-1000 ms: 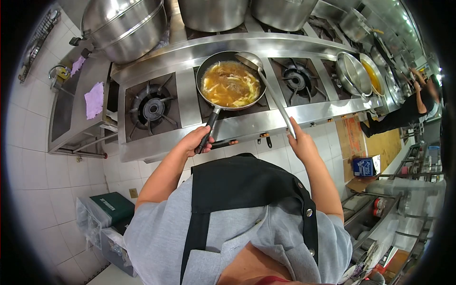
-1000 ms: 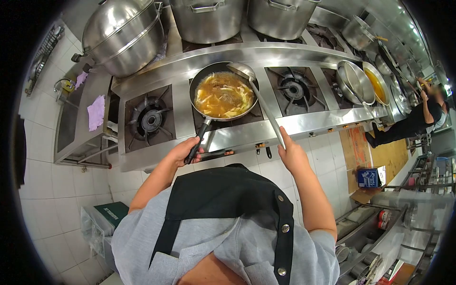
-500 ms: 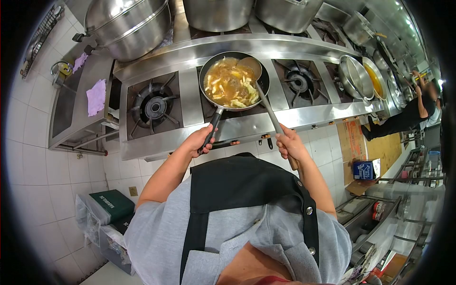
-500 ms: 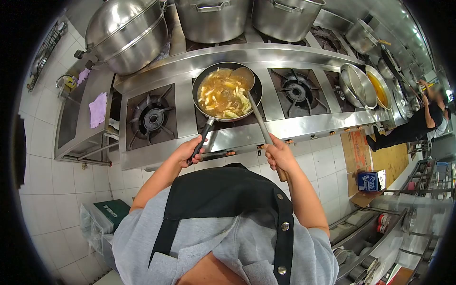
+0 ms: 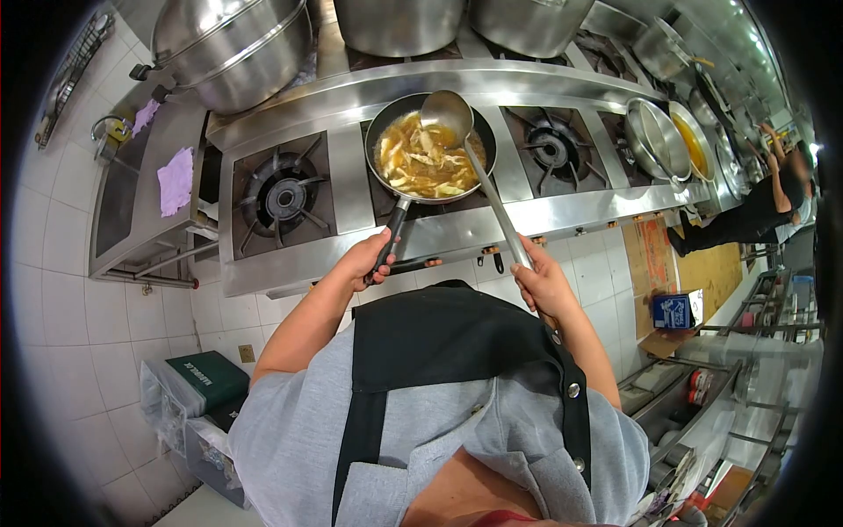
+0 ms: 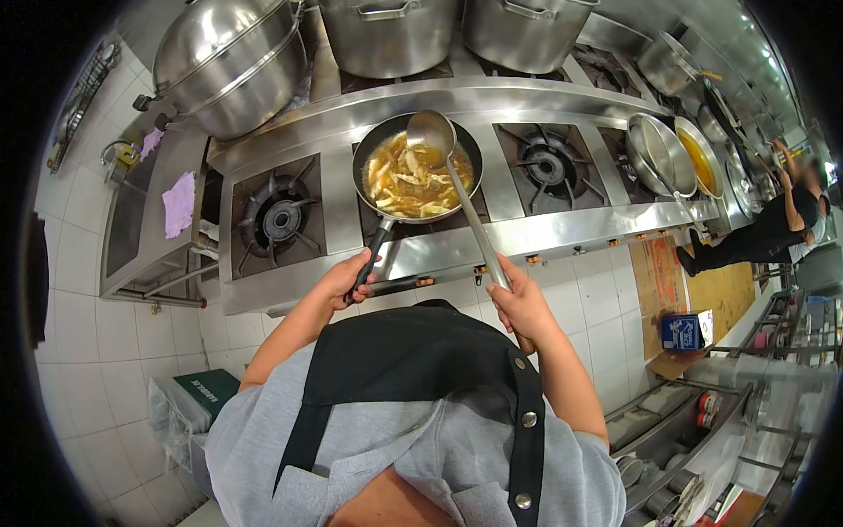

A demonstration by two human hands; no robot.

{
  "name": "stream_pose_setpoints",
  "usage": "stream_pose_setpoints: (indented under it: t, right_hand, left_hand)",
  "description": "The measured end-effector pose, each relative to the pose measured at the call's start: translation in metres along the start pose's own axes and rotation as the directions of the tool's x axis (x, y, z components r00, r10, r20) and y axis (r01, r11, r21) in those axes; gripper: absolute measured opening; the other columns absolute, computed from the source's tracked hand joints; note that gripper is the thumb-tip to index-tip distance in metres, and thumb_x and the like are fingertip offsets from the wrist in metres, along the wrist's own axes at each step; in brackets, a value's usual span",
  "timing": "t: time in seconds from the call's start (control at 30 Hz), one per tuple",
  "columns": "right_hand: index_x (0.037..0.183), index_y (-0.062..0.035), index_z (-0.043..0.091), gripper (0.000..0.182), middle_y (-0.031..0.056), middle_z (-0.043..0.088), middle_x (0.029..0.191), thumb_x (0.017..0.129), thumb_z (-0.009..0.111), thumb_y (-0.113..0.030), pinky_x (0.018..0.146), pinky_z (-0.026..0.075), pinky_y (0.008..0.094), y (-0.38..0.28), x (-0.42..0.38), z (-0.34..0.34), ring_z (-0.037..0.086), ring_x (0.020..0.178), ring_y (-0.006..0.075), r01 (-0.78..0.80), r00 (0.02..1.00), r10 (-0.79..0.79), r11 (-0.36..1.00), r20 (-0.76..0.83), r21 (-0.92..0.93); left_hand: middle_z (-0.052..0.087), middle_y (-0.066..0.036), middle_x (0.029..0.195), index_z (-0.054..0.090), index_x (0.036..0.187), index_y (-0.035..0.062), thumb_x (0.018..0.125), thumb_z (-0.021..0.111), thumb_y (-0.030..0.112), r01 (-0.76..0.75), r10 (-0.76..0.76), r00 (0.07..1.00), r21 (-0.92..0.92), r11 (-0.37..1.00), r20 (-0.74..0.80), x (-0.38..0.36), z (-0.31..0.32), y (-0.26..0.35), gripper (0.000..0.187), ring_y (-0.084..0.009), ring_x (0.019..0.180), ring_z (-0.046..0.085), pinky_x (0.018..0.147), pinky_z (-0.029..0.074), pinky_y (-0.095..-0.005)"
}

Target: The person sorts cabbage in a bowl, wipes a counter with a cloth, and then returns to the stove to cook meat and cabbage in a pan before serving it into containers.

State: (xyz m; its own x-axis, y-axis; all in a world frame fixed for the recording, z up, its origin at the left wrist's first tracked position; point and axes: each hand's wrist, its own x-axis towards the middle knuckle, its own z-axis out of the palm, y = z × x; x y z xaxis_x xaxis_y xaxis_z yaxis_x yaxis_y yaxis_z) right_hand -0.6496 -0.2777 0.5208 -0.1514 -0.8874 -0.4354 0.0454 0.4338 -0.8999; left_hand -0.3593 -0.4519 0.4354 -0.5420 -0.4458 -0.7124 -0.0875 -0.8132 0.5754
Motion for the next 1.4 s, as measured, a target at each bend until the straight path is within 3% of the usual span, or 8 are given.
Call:
stream_pose_setpoints:
  t: [0.3, 0.47, 0.57, 0.6, 0.73, 0.83, 1.23, 1.4]
  right_hand:
    - [0.147, -0.0152, 0.029, 0.066, 0.0214, 0.064, 0.078, 0.088, 0.058, -0.017, 0.064, 0.050, 0.0436, 0.016, 0.018, -0.010, 0.062, 0.067, 0.0345, 0.060, 0.917, -0.365, 0.522, -0.159, -0.851]
    - [0.148, -0.0156, 0.024, 0.069, 0.0232, 0.065, 0.091, 0.088, 0.057, -0.016, 0.065, 0.050, 0.0457, 0.029, 0.029, -0.022, 0.063, 0.074, 0.0401, 0.064, 0.901, -0.418, 0.389, -0.114, -0.919]
    - [0.149, -0.0147, 0.022, 0.069, 0.0143, 0.062, 0.080, 0.089, 0.056, -0.014, 0.050, 0.047, 0.0386, 0.035, 0.025, -0.018, 0.059, 0.055, 0.0278, 0.247, 0.913, -0.397, 0.717, -0.090, -0.651]
    - [0.149, -0.0140, 0.022, 0.068, 0.0102, 0.059, 0.076, 0.090, 0.056, -0.014, 0.045, 0.044, 0.0350, 0.016, 0.012, -0.014, 0.055, 0.050, 0.0222, 0.055, 0.990, -0.097, 0.936, -0.106, -0.347]
    - [0.148, -0.0103, 0.023, 0.065, -0.0016, 0.045, 0.065, 0.091, 0.054, -0.013, 0.036, 0.033, 0.0223, -0.022, -0.008, -0.005, 0.039, 0.042, 0.0051, -0.235, 0.972, 0.224, 0.906, 0.074, 0.353]
    - [0.148, -0.0092, 0.023, 0.065, -0.0010, 0.045, 0.063, 0.091, 0.054, -0.011, 0.035, 0.034, 0.0235, -0.023, -0.014, 0.004, 0.040, 0.041, 0.0063, -0.212, 0.977, 0.196, 0.916, 0.082, 0.342]
    - [0.148, -0.0116, 0.027, 0.065, -0.0010, 0.045, 0.058, 0.089, 0.056, -0.007, 0.037, 0.037, 0.0253, -0.020, -0.015, 0.012, 0.041, 0.040, 0.0065, -0.070, 0.998, 0.069, 0.991, -0.013, -0.118]
    - [0.148, -0.0205, 0.027, 0.066, 0.0145, 0.060, 0.067, 0.089, 0.056, -0.015, 0.055, 0.049, 0.0416, -0.011, 0.004, 0.005, 0.060, 0.057, 0.0292, 0.003, 0.978, -0.151, 0.695, -0.142, -0.719]
  left_hand:
    - [0.046, 0.000, 0.073, 0.049, 0.114, 0.0154, 0.096, 0.048, 0.047, 0.009, -0.009, 1.000, 0.004, 1.000, 0.008, 0.004, -0.004, -0.001, 0.036, -0.0065, 0.049, 0.038, 0.038, 0.029, -0.0186]
    - [0.046, 0.000, 0.074, 0.048, 0.115, 0.0150, 0.096, 0.048, 0.049, 0.006, -0.006, 1.000, 0.016, 1.000, 0.000, 0.001, -0.001, 0.001, 0.039, -0.0065, 0.049, 0.038, 0.038, 0.029, -0.0187]
    - [0.047, 0.000, 0.073, 0.048, 0.116, 0.0147, 0.095, 0.049, 0.049, -0.001, 0.001, 1.000, 0.011, 1.000, 0.013, 0.003, -0.002, -0.001, 0.040, -0.0064, 0.049, 0.038, 0.038, 0.029, -0.0188]
    - [0.047, 0.000, 0.073, 0.048, 0.116, 0.0145, 0.095, 0.049, 0.049, -0.001, 0.001, 1.000, 0.008, 1.000, 0.013, 0.003, -0.002, -0.001, 0.041, -0.0064, 0.049, 0.038, 0.038, 0.029, -0.0189]
    - [0.047, 0.000, 0.073, 0.047, 0.117, 0.0136, 0.095, 0.049, 0.049, -0.003, 0.003, 1.000, 0.010, 1.000, 0.012, 0.002, -0.001, -0.001, 0.042, -0.0063, 0.048, 0.038, 0.037, 0.029, -0.0191]
    - [0.047, 0.000, 0.073, 0.048, 0.118, 0.0135, 0.097, 0.047, 0.048, -0.007, 0.006, 1.000, 0.022, 1.000, 0.004, 0.001, 0.000, 0.000, 0.040, -0.0060, 0.049, 0.038, 0.038, 0.028, -0.0182]
    - [0.045, 0.001, 0.073, 0.047, 0.119, 0.0132, 0.097, 0.045, 0.048, 0.008, -0.008, 1.000, 0.042, 0.999, 0.007, -0.002, 0.002, 0.002, 0.042, -0.0062, 0.050, 0.037, 0.039, 0.028, -0.0182]
    - [0.045, 0.001, 0.073, 0.047, 0.119, 0.0130, 0.097, 0.045, 0.048, 0.008, -0.009, 1.000, 0.048, 0.999, 0.022, 0.001, -0.001, 0.001, 0.041, -0.0060, 0.050, 0.038, 0.038, 0.028, -0.0182]
